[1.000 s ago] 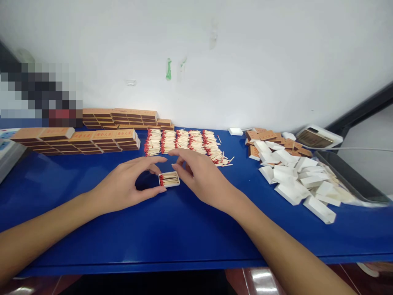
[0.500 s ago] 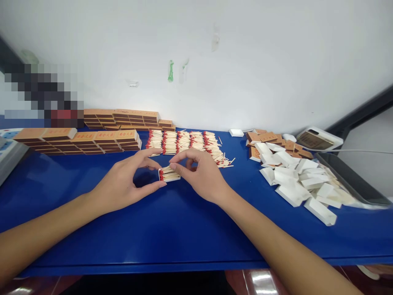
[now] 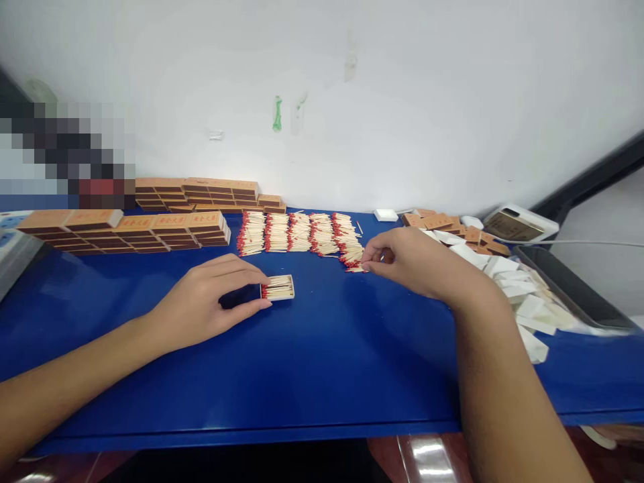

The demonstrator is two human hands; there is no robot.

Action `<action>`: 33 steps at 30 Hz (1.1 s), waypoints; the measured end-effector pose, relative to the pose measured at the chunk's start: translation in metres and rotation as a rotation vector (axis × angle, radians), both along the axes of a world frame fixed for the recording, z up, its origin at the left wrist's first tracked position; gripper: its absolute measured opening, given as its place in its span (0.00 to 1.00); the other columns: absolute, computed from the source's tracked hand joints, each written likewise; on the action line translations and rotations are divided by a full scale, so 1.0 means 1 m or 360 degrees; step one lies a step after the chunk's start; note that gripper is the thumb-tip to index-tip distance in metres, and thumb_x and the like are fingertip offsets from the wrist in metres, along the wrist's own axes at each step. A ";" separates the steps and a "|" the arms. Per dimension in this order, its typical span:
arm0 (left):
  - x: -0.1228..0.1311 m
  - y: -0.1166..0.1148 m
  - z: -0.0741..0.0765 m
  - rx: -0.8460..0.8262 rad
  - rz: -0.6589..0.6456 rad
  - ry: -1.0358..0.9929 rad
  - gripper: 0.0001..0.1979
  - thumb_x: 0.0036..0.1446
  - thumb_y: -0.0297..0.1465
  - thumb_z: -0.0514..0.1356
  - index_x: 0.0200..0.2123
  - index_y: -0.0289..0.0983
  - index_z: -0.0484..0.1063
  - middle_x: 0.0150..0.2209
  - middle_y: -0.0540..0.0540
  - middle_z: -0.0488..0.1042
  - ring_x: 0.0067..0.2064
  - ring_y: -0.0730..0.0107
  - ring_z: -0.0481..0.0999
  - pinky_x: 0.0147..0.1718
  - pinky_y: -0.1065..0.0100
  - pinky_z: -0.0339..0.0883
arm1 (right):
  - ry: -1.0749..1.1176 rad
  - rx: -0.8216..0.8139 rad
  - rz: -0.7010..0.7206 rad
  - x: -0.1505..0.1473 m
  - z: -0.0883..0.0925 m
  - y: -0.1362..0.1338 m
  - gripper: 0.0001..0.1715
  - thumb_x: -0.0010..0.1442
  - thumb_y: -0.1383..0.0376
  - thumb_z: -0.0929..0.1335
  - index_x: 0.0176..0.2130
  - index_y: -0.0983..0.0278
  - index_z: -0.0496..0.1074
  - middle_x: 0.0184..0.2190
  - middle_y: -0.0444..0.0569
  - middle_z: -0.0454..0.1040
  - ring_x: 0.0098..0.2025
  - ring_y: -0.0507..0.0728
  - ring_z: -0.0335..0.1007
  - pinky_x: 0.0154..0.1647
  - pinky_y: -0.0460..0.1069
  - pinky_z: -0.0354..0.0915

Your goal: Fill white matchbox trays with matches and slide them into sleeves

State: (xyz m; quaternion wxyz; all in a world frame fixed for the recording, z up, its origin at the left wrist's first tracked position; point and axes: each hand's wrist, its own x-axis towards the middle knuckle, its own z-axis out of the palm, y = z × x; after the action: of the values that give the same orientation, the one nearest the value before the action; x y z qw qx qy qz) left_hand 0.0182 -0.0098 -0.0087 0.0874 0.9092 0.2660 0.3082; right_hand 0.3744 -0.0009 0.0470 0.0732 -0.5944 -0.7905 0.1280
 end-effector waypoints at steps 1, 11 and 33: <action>0.000 0.000 -0.001 0.0004 -0.0004 0.0003 0.11 0.70 0.36 0.66 0.50 0.36 0.80 0.46 0.44 0.84 0.47 0.60 0.82 0.50 0.57 0.77 | -0.0035 -0.0066 -0.0012 0.006 0.000 0.002 0.09 0.63 0.60 0.72 0.35 0.59 0.84 0.30 0.48 0.82 0.29 0.57 0.74 0.28 0.51 0.61; -0.001 0.002 -0.001 -0.0005 -0.0007 0.0009 0.11 0.70 0.36 0.66 0.49 0.36 0.81 0.46 0.43 0.84 0.47 0.60 0.82 0.50 0.57 0.77 | 0.0015 -0.0076 -0.0102 0.004 -0.007 0.007 0.09 0.61 0.59 0.72 0.34 0.59 0.83 0.28 0.47 0.83 0.28 0.57 0.76 0.27 0.50 0.63; -0.005 0.005 -0.007 -0.0228 -0.0020 0.0166 0.18 0.68 0.37 0.68 0.57 0.37 0.78 0.49 0.43 0.83 0.51 0.55 0.81 0.52 0.52 0.76 | 0.0474 0.0337 -0.0447 -0.082 -0.012 0.121 0.17 0.62 0.55 0.72 0.31 0.65 0.82 0.30 0.52 0.83 0.33 0.58 0.77 0.38 0.51 0.68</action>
State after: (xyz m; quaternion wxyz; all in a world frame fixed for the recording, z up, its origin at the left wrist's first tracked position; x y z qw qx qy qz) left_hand 0.0128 -0.0046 -0.0152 0.1401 0.9171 0.2857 0.2402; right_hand 0.2921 0.1203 0.0355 0.2682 -0.6622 -0.6895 0.1192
